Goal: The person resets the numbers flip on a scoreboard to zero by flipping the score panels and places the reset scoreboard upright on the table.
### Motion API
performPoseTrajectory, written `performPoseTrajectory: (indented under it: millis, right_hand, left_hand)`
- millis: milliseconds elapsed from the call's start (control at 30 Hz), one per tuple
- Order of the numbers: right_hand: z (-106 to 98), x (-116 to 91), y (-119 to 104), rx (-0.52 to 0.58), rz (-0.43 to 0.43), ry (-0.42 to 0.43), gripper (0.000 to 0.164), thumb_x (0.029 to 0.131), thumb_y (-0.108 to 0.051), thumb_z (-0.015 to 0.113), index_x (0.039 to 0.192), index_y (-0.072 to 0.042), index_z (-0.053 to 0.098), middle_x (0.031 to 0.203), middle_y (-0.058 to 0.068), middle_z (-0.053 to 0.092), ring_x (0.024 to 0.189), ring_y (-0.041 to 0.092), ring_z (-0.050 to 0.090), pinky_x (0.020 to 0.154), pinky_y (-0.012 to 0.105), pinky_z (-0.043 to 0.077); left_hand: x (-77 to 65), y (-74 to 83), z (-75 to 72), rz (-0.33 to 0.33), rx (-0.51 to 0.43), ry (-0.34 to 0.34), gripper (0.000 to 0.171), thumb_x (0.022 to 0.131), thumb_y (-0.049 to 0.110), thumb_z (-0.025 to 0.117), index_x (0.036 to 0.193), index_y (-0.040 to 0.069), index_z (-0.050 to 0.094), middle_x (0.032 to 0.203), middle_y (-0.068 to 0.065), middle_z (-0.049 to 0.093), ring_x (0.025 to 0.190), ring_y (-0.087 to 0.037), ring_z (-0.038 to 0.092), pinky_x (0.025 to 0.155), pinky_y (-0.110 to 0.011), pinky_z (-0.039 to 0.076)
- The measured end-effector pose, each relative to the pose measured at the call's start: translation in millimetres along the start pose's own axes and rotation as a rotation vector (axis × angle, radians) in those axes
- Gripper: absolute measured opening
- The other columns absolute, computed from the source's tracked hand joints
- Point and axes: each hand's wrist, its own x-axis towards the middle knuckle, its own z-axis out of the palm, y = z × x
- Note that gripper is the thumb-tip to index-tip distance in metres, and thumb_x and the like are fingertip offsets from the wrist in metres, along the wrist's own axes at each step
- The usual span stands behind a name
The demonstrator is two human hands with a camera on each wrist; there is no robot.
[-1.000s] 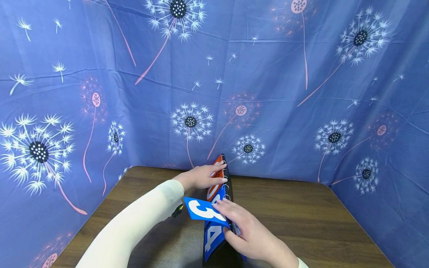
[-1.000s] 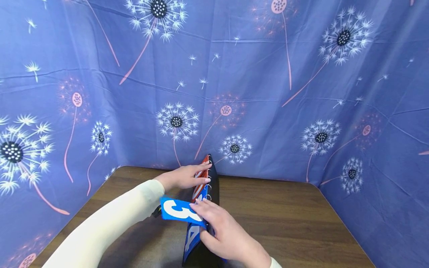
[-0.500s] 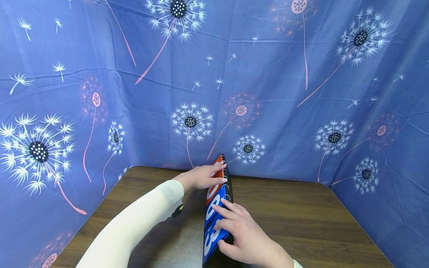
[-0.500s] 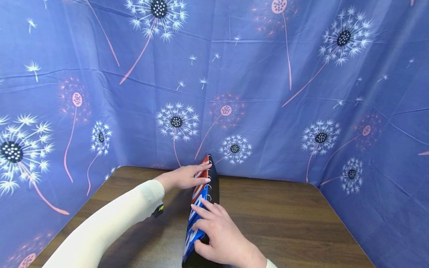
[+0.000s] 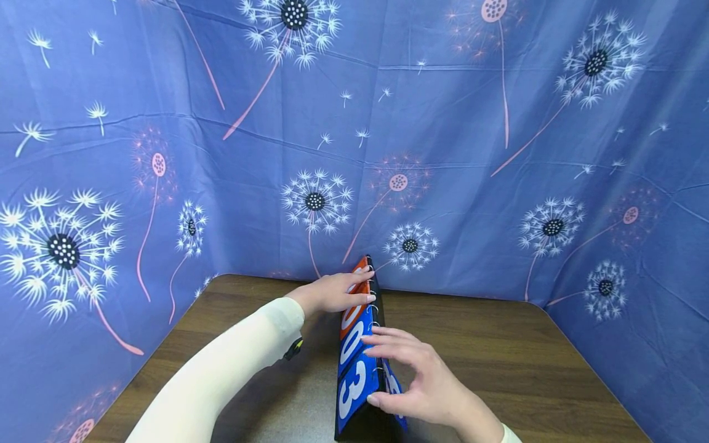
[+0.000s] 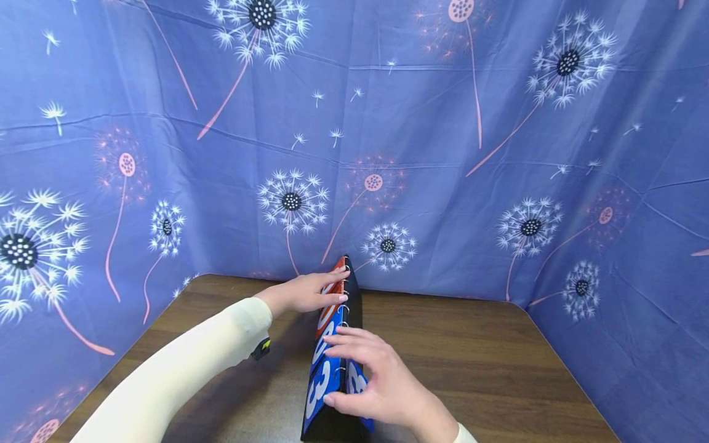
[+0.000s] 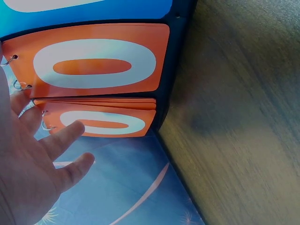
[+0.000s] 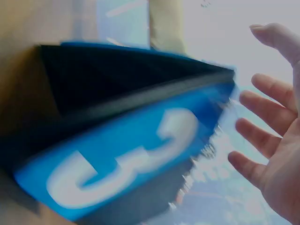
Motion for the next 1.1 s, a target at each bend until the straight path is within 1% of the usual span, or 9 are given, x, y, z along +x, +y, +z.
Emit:
performPoseTrajectory:
  millis: [67,133,300,367,533,600,667,867,1100]
  right_hand:
    - [-9.0,-1.2,3.8,0.001,0.031,0.020,0.057,0.080,-0.033,0.089,0.132,-0.021,0.067,0.135,0.002,0.070,0.130,0.022,0.063,0.105,0.038,0.055]
    - [-16.9,-3.9,8.0,-0.007,0.102,0.005,0.059,0.079,-0.037,0.090,0.131,-0.023,0.067,0.130,-0.002,0.072,0.123,0.016,0.067,0.100,0.034,0.056]
    - [-25.8,-8.4,21.3,0.024,0.207,-0.047,0.057,0.076,-0.043,0.092,0.125,-0.026,0.068,0.119,-0.013,0.074,0.112,0.009,0.070,0.096,0.036,0.058]
    - [-26.0,-8.8,25.4,0.027,0.267,-0.105,0.062,0.075,-0.047,0.091,0.127,-0.025,0.067,0.120,-0.013,0.074,0.113,0.009,0.069,0.096,0.038,0.058]
    - [-21.9,-10.8,32.7,-0.033,0.456,-0.374,0.086,0.072,-0.064,0.085,0.140,-0.019,0.056,0.129,-0.003,0.071,0.118,0.015,0.068,0.096,0.041,0.059]
    - [-18.9,-12.0,34.8,-0.068,0.477,-0.443,0.092,0.071,-0.069,0.083,0.141,-0.016,0.053,0.128,0.000,0.072,0.116,0.017,0.069,0.093,0.041,0.059]
    - [-16.2,-12.9,36.1,-0.087,0.475,-0.465,0.093,0.069,-0.072,0.082,0.138,-0.016,0.053,0.124,0.000,0.073,0.112,0.013,0.070,0.090,0.038,0.060]
    - [-14.1,-13.1,38.6,-0.068,0.461,-0.467,0.079,0.069,-0.070,0.083,0.128,-0.023,0.058,0.118,-0.007,0.074,0.108,0.008,0.069,0.089,0.036,0.060]
    - [-16.2,-12.2,38.3,-0.041,0.489,-0.464,0.072,0.068,-0.067,0.086,0.123,-0.028,0.059,0.116,-0.012,0.072,0.108,0.011,0.070,0.091,0.036,0.060]
  left_hand:
    - [0.1,0.2,-0.2,-0.004,-0.003,-0.001,0.079,0.090,0.085,0.041,0.159,0.054,0.019,0.173,0.013,0.019,0.158,-0.026,0.031,0.123,-0.064,0.029]
    - [0.0,0.6,-0.4,-0.008,-0.007,-0.002,0.079,0.089,0.085,0.041,0.159,0.055,0.019,0.173,0.013,0.018,0.158,-0.027,0.030,0.123,-0.064,0.029]
    - [0.2,0.3,0.3,-0.019,-0.006,0.001,0.079,0.089,0.086,0.042,0.159,0.056,0.018,0.173,0.013,0.017,0.158,-0.026,0.029,0.123,-0.063,0.030]
    - [0.3,0.1,0.6,-0.021,-0.008,0.003,0.079,0.089,0.085,0.042,0.158,0.056,0.018,0.173,0.014,0.017,0.158,-0.026,0.029,0.123,-0.062,0.030]
    - [-0.5,0.3,-0.1,-0.013,-0.010,0.006,0.079,0.090,0.084,0.042,0.159,0.055,0.018,0.173,0.013,0.018,0.158,-0.026,0.029,0.123,-0.062,0.031]
    - [-1.1,0.7,-0.2,-0.013,-0.008,0.008,0.079,0.090,0.084,0.042,0.159,0.055,0.019,0.173,0.013,0.018,0.158,-0.027,0.029,0.123,-0.062,0.031]
    - [-1.5,1.1,-0.3,-0.017,-0.008,0.008,0.079,0.090,0.084,0.043,0.159,0.054,0.019,0.173,0.013,0.018,0.158,-0.028,0.030,0.123,-0.063,0.031]
    - [-2.0,2.6,-0.5,-0.019,-0.004,0.005,0.078,0.090,0.084,0.042,0.159,0.054,0.020,0.172,0.013,0.019,0.158,-0.028,0.030,0.122,-0.065,0.028]
    - [-2.5,3.6,-1.7,-0.021,-0.015,0.001,0.079,0.090,0.083,0.043,0.160,0.053,0.021,0.173,0.012,0.019,0.158,-0.028,0.029,0.123,-0.063,0.030]
